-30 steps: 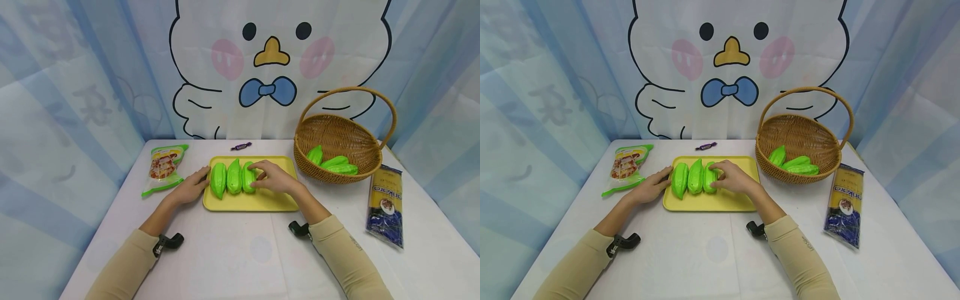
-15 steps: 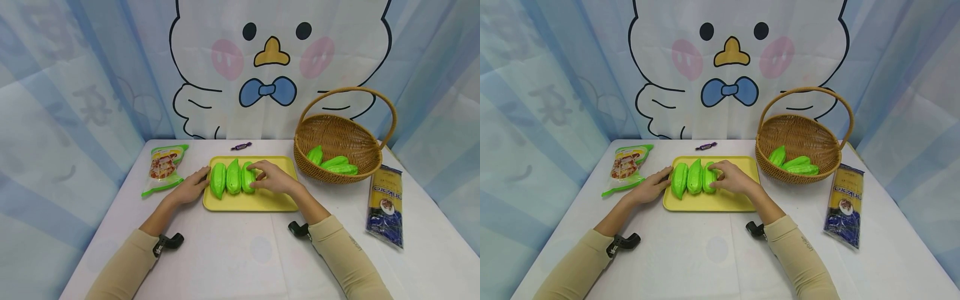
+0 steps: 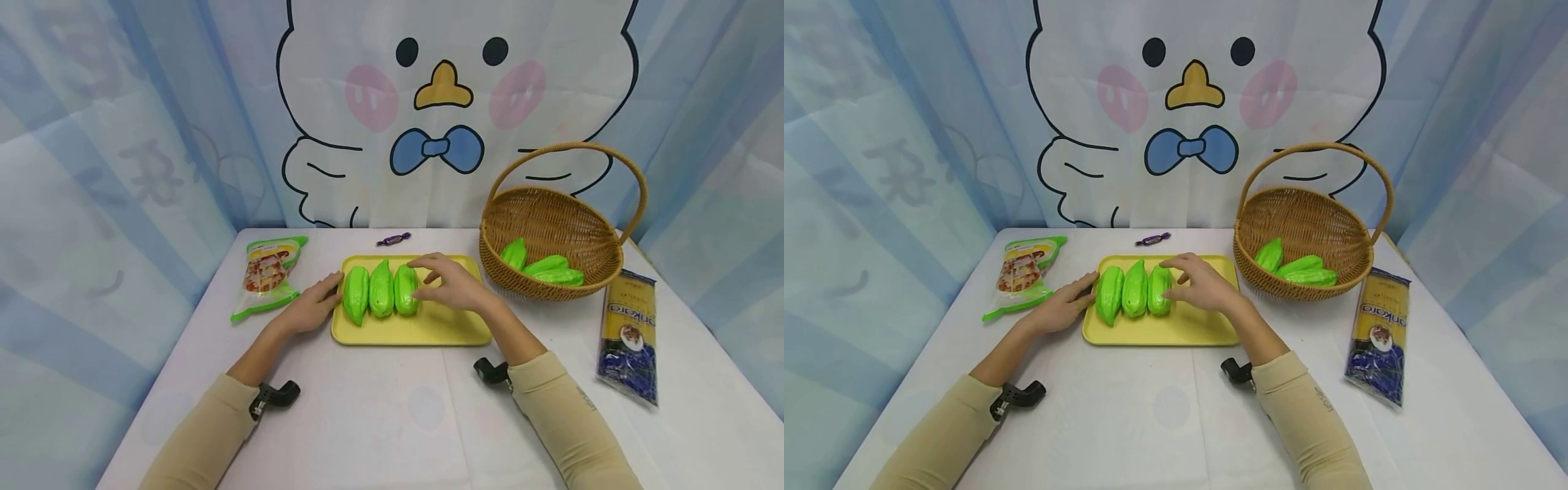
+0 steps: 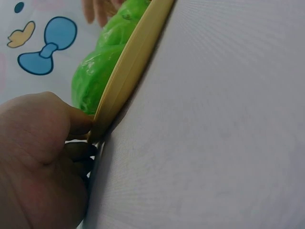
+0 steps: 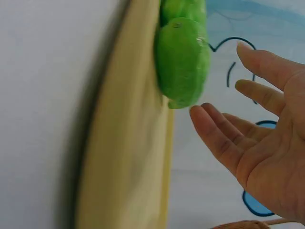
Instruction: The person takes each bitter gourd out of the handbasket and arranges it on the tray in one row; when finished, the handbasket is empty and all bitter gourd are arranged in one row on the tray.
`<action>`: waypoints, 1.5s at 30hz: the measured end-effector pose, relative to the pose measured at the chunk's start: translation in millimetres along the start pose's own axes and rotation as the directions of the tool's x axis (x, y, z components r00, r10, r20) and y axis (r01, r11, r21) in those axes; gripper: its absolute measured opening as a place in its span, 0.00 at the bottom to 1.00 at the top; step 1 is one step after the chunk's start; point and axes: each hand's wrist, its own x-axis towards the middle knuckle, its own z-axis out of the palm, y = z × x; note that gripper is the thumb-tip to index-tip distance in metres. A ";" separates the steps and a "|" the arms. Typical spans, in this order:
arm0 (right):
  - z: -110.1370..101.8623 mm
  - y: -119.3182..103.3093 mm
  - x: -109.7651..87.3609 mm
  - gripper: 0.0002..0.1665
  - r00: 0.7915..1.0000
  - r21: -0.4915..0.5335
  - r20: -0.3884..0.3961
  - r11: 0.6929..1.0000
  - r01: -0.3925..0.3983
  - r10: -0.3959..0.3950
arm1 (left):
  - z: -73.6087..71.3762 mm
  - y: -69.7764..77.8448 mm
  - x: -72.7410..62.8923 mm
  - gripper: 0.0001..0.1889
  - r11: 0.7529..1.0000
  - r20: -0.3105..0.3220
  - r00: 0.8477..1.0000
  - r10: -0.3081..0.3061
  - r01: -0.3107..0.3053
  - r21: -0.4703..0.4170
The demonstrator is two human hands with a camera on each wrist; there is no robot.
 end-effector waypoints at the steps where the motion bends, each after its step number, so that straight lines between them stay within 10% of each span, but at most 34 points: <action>1: -3.3 -2.9 -1.0 0.37 1.000 -0.004 -0.016 1.000 0.007 -0.007 | -0.2 0.2 0.0 0.31 1.000 -0.001 1.000 0.001 -0.001 0.001; 21: -73.6 -24.7 -40.0 0.33 0.944 -0.033 -0.308 0.993 0.112 -0.117 | 0.1 -1.8 0.6 0.31 1.000 0.000 1.000 -0.004 0.004 0.008; 29: -103.5 -16.6 -60.8 0.30 0.915 -0.026 -0.401 0.999 0.031 -0.039 | 0.8 -2.7 1.8 0.31 1.000 0.003 1.000 0.002 -0.002 0.002; 45: -143.8 17.2 -101.4 0.41 0.907 -0.077 -0.343 0.955 -0.286 0.243 | 0.0 -0.7 1.3 0.31 1.000 0.002 1.000 0.009 -0.009 -0.009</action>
